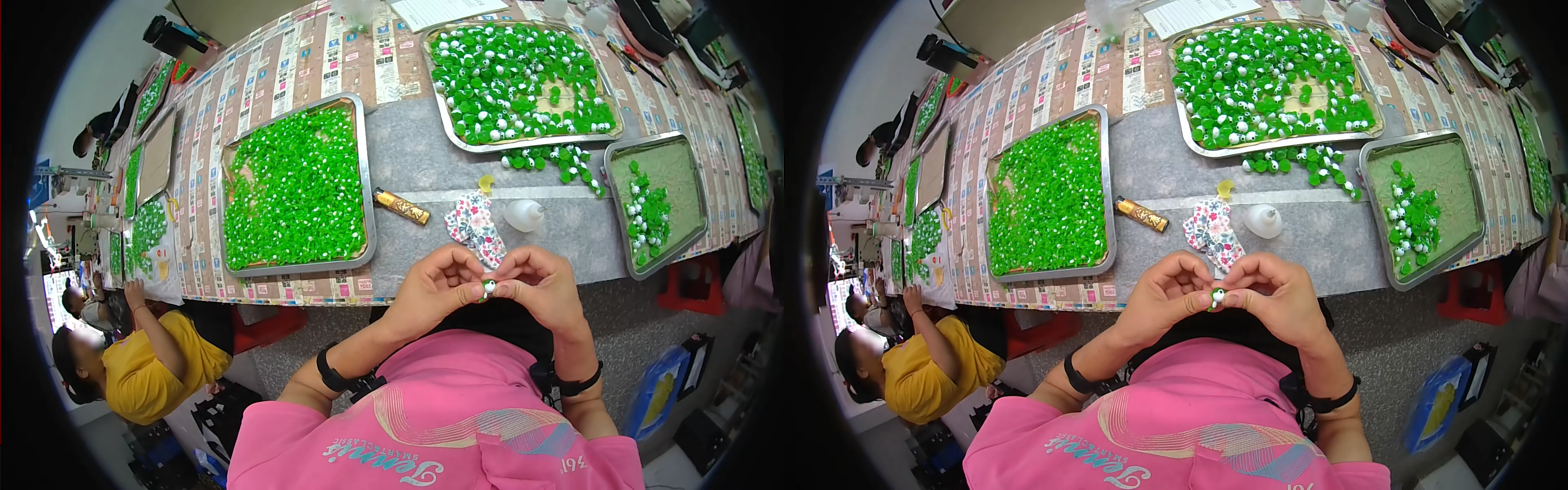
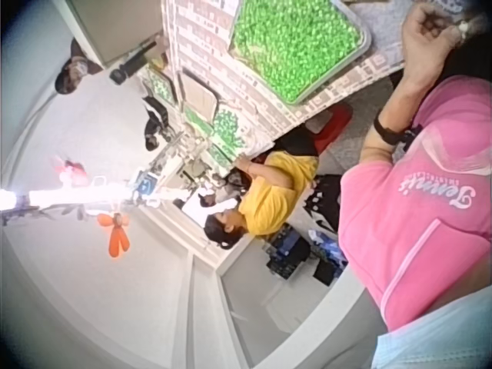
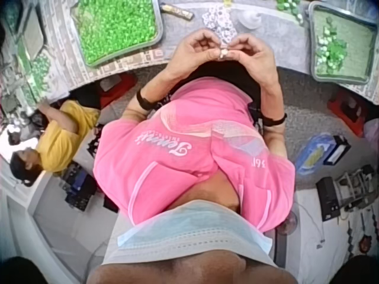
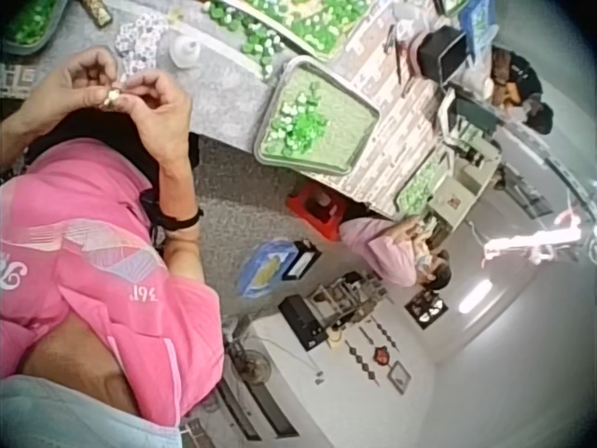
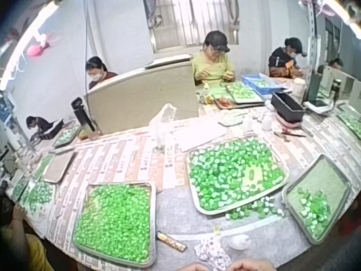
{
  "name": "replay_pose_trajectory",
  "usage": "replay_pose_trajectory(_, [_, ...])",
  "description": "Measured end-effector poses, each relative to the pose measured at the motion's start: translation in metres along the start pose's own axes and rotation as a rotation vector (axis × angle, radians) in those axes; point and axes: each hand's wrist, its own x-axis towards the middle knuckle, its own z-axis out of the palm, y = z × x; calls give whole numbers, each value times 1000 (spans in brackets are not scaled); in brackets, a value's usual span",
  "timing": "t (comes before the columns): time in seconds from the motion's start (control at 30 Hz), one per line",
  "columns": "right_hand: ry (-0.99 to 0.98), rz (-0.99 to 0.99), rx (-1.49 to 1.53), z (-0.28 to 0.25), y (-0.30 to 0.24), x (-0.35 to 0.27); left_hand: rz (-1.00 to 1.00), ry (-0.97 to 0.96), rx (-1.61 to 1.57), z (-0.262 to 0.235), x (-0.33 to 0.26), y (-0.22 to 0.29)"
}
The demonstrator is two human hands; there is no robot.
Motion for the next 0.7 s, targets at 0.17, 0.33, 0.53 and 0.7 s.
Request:
replay_pose_trajectory(0.17, [-57,3,48,-3,-3,5,5,-61,97,1,-3,2])
replay_pose_trajectory(0.33, [-61,7,102,-1,-1,7,5,-89,18,0,-3,1])
replay_pose_trajectory(0.53, [-70,-5,260,14,-3,4,-19,-81,-314,-10,-6,-15])
replay_pose_trajectory(0.7, [7,-40,186,20,1,2,-49,-57,-395,-7,-6,-14])
